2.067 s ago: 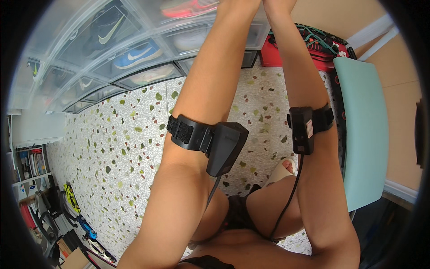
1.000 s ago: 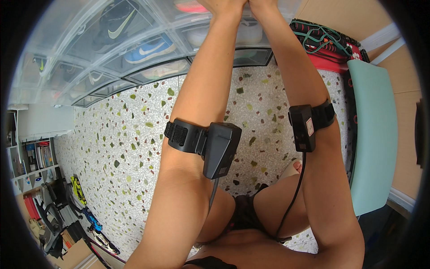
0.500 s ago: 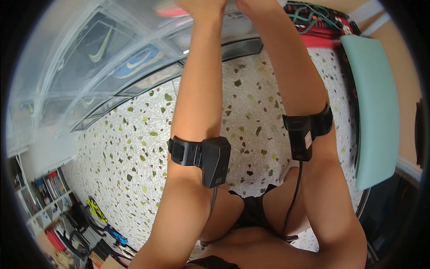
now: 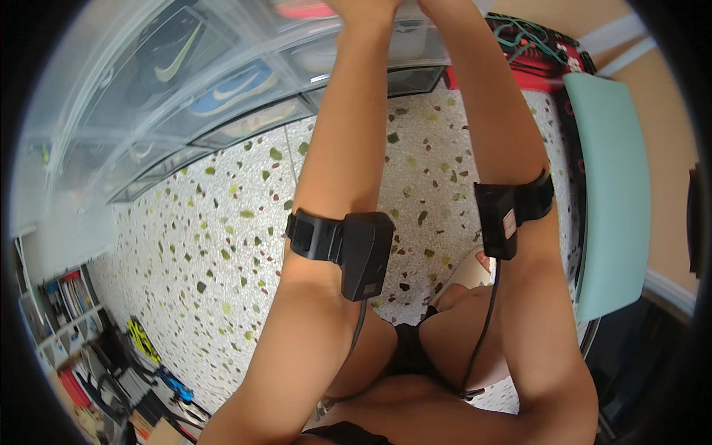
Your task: Cleaning the surfaces of transparent shoe storage boxes using a white cloth
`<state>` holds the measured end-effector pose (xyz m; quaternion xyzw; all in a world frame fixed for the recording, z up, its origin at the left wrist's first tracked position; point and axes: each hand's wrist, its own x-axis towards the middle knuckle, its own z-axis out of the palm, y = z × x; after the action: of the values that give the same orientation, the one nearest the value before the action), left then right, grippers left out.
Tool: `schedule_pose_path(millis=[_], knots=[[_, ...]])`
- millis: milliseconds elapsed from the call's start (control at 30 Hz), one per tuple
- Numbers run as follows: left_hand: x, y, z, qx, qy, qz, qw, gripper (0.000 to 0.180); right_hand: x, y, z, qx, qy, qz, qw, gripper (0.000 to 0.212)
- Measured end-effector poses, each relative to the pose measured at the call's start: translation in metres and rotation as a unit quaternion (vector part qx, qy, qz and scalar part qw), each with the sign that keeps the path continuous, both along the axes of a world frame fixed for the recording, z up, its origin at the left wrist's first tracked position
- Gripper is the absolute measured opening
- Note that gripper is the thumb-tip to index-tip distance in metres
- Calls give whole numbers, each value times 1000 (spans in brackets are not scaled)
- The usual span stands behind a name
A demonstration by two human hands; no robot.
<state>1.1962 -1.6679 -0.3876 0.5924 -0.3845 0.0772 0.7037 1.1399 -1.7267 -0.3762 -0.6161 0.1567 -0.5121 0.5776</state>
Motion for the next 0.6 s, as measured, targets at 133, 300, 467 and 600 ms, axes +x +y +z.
schedule_pose_path(millis=[133,300,467,600], knots=[[12,23,7,159,-93,14,983,40,-2,17,-7,41,-3,55,998,35],[-8,19,1,191,-154,38,969,41,-1,11,-19,-9,-34,-6,999,40],[42,38,-23,207,-196,-15,958,55,-4,27,-39,-10,72,0,997,41],[10,30,-29,251,-7,-108,962,59,-19,22,-53,-36,168,-47,984,47]])
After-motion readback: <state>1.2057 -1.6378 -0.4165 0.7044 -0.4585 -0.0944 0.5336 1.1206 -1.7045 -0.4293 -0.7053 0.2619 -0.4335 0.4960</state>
